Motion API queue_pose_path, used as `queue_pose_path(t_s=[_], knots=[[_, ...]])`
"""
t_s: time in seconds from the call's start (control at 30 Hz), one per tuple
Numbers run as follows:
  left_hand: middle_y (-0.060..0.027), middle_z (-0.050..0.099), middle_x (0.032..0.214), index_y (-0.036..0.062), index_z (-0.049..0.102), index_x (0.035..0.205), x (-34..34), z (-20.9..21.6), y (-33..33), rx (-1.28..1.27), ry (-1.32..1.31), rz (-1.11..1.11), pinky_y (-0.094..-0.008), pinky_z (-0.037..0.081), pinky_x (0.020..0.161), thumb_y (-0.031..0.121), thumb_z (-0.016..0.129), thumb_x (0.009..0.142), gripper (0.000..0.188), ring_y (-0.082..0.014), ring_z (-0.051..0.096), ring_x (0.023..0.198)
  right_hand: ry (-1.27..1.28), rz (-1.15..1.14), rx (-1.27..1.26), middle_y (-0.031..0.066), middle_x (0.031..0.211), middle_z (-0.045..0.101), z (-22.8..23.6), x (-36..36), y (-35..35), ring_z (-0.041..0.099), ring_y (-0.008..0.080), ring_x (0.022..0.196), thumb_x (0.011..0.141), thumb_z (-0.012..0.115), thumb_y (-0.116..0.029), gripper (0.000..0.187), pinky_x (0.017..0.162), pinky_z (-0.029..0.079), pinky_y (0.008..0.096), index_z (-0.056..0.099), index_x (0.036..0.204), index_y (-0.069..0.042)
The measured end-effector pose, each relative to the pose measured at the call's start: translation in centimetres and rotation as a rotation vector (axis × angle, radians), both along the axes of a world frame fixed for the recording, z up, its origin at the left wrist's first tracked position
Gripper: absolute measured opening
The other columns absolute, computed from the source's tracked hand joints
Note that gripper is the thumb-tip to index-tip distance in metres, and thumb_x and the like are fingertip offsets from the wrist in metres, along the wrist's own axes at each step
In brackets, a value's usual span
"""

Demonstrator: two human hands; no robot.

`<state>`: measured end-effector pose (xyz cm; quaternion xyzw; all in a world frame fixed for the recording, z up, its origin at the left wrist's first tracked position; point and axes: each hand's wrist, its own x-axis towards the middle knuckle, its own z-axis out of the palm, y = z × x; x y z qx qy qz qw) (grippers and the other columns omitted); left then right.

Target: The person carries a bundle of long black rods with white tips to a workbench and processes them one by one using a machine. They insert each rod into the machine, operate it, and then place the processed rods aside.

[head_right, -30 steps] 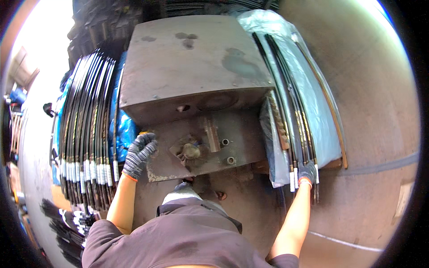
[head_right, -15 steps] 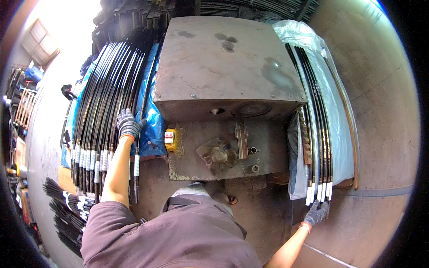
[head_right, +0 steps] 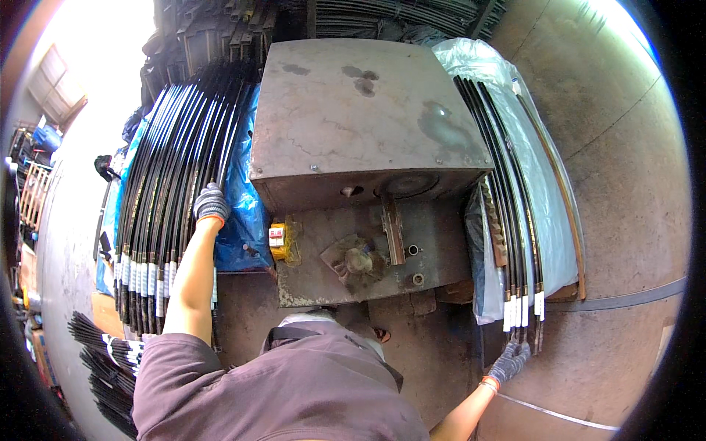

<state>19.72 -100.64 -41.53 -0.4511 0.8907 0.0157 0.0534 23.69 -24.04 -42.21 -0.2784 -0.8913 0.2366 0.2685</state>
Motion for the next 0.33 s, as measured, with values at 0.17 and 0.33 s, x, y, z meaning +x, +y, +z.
queue_pose_path(t_s=[0.17,0.33], knots=[[-0.0248,0.061,0.095,-0.0006,0.055,0.099,0.6,-0.3,-2.5,0.171,0.147,0.059,-0.0431,0.047,0.080,0.018,0.059,0.077,0.030,-0.0373,0.059,0.093,0.054,0.055,-0.055,0.0181,0.110,0.055,1.4,-1.5,-2.5,0.055,0.0246,0.097,0.082,0.061,-0.011,0.039,0.084,0.047,0.0343,0.048,0.115,0.006],[-0.0114,0.054,0.067,0.0053,0.061,0.077,-0.3,-12.6,-12.7,0.891,1.036,0.498,-0.0345,0.037,0.049,0.052,0.049,0.081,0.049,-0.0202,0.045,0.054,0.069,0.072,-0.023,0.0182,0.114,0.054,4.4,-3.1,-3.9,0.054,0.0278,0.101,0.084,0.058,-0.009,0.039,0.086,0.046,0.0359,0.047,0.119,0.003]])
